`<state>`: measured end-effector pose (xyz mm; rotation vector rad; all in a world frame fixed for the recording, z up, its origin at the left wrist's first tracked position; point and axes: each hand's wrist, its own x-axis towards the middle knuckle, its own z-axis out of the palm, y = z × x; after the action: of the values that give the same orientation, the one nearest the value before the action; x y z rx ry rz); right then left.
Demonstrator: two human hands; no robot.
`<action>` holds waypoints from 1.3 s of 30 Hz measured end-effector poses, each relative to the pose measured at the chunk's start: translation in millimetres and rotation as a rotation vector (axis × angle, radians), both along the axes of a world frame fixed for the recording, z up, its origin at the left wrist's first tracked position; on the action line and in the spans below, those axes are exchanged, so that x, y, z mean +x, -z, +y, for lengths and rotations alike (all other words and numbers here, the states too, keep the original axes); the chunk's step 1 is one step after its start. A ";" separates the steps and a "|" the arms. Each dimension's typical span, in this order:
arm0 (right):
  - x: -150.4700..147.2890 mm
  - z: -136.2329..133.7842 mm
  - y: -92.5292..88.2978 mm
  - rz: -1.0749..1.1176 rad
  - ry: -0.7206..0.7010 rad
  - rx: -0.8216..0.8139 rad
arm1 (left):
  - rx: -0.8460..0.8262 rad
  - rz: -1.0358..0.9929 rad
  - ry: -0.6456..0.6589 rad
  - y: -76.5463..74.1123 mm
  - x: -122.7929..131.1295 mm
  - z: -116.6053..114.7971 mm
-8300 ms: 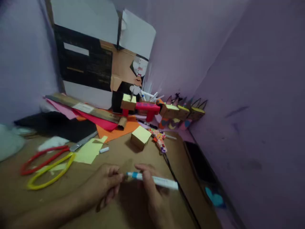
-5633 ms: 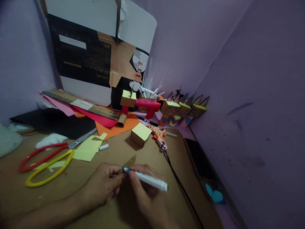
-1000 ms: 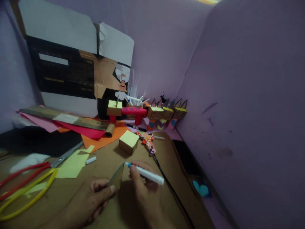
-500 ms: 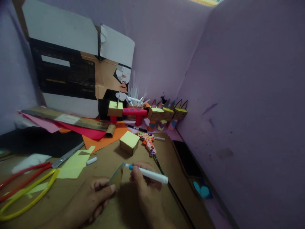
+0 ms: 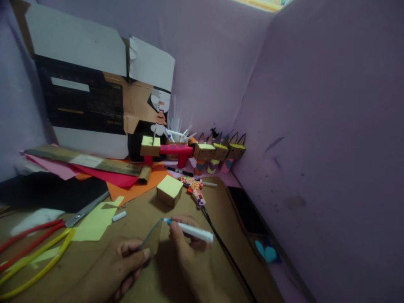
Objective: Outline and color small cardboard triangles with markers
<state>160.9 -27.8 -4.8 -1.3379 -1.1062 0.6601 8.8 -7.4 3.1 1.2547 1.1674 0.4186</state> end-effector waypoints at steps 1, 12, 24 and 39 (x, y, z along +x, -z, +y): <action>0.2 0.0 -0.5 -0.006 -0.002 -0.003 | 0.004 0.001 -0.003 0.4 -0.2 -0.1; 3.8 -3.3 -8.4 0.112 0.039 -0.004 | 0.014 0.009 -0.013 4.3 -1.4 -0.3; 2.1 -1.6 -9.5 0.112 0.016 0.020 | -0.006 0.013 -0.030 -1.1 0.1 -0.6; 0.7 -1.4 -0.9 0.110 -0.045 0.013 | -0.052 -0.022 -0.010 1.8 -1.6 2.9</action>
<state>161.6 -29.2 -3.9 -1.2539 -1.0530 0.7498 7.2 -4.6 1.3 1.1967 1.1599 0.4056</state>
